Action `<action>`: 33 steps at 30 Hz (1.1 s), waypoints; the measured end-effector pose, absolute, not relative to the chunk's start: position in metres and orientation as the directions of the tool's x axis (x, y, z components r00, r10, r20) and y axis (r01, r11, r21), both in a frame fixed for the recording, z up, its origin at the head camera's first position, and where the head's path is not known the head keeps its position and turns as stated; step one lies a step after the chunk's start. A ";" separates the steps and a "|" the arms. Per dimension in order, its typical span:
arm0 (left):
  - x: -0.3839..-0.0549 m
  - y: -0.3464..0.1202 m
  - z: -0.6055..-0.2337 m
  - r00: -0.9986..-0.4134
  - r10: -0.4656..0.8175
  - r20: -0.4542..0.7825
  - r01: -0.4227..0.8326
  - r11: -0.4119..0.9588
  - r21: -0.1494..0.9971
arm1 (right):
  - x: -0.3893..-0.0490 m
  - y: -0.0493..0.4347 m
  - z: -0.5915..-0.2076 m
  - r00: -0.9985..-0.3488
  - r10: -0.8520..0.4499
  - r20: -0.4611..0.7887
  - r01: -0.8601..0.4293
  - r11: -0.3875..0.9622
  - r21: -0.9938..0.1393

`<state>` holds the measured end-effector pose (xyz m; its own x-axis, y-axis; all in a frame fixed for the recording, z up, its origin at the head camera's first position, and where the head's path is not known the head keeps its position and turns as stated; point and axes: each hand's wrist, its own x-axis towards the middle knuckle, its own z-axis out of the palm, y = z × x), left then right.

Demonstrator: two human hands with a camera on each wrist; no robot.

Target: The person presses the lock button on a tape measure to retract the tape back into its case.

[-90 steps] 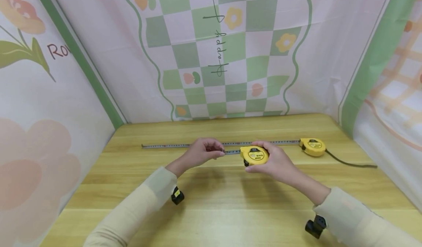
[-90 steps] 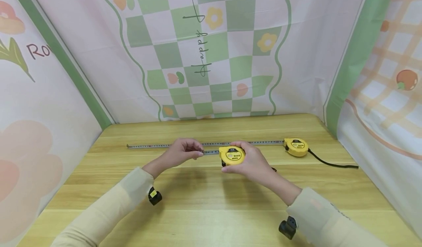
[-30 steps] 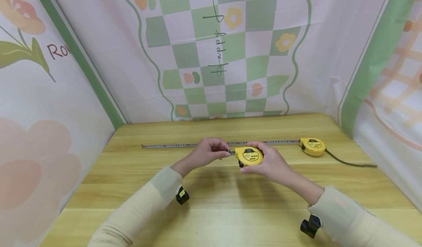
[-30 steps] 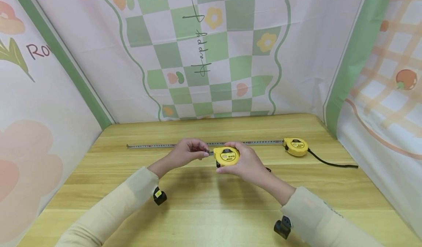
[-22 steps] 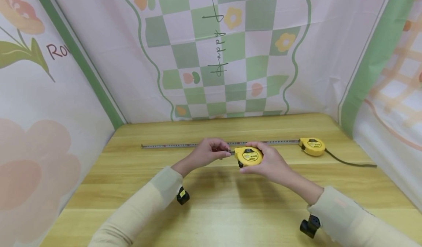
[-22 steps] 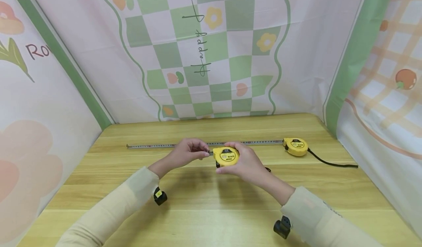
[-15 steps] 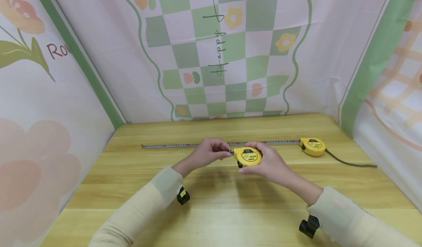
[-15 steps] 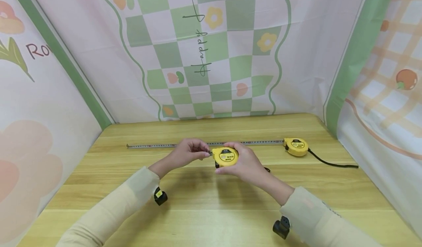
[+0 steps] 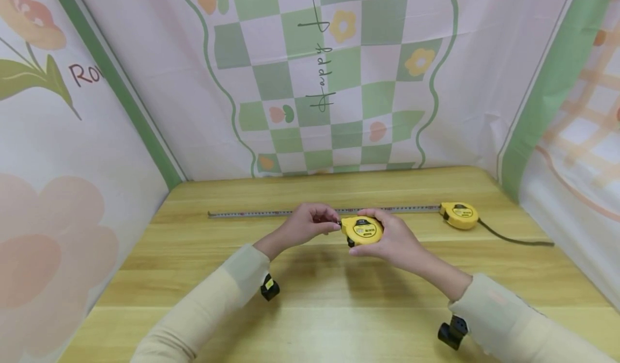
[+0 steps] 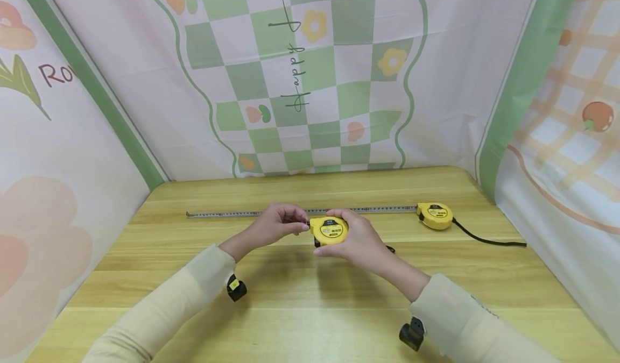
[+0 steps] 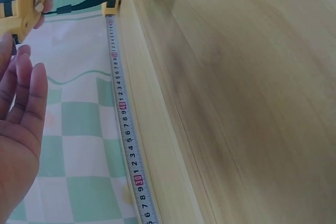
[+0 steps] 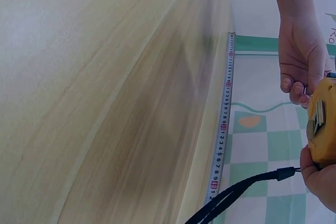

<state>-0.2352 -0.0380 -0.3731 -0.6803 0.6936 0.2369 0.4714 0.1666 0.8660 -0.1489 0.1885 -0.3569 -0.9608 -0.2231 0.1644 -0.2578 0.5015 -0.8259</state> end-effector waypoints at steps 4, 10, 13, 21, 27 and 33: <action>-0.234 -0.038 -0.372 -0.682 0.693 0.235 0.464 0.161 0.871 | -0.149 0.188 -0.357 -0.960 -0.229 0.164 -0.260 0.499 -0.827; -0.232 -0.038 -0.369 -0.686 0.691 0.228 0.456 0.163 0.875 | -0.149 0.187 -0.357 -0.959 -0.232 0.163 -0.261 0.498 -0.827; -0.232 -0.038 -0.369 -0.686 0.692 0.225 0.458 0.170 0.872 | -0.148 0.187 -0.357 -0.959 -0.232 0.165 -0.263 0.500 -0.825; -0.232 -0.038 -0.369 -0.675 0.700 0.233 0.468 0.161 0.869 | -0.148 0.187 -0.357 -0.959 -0.233 0.162 -0.261 0.499 -0.826; -0.233 -0.037 -0.370 -0.668 0.704 0.241 0.470 0.148 0.870 | -0.147 0.187 -0.357 -0.962 -0.228 0.153 -0.249 0.492 -0.834; -0.233 -0.037 -0.373 -0.671 0.697 0.252 0.471 0.139 0.871 | -0.148 0.187 -0.358 -0.963 -0.224 0.150 -0.245 0.490 -0.836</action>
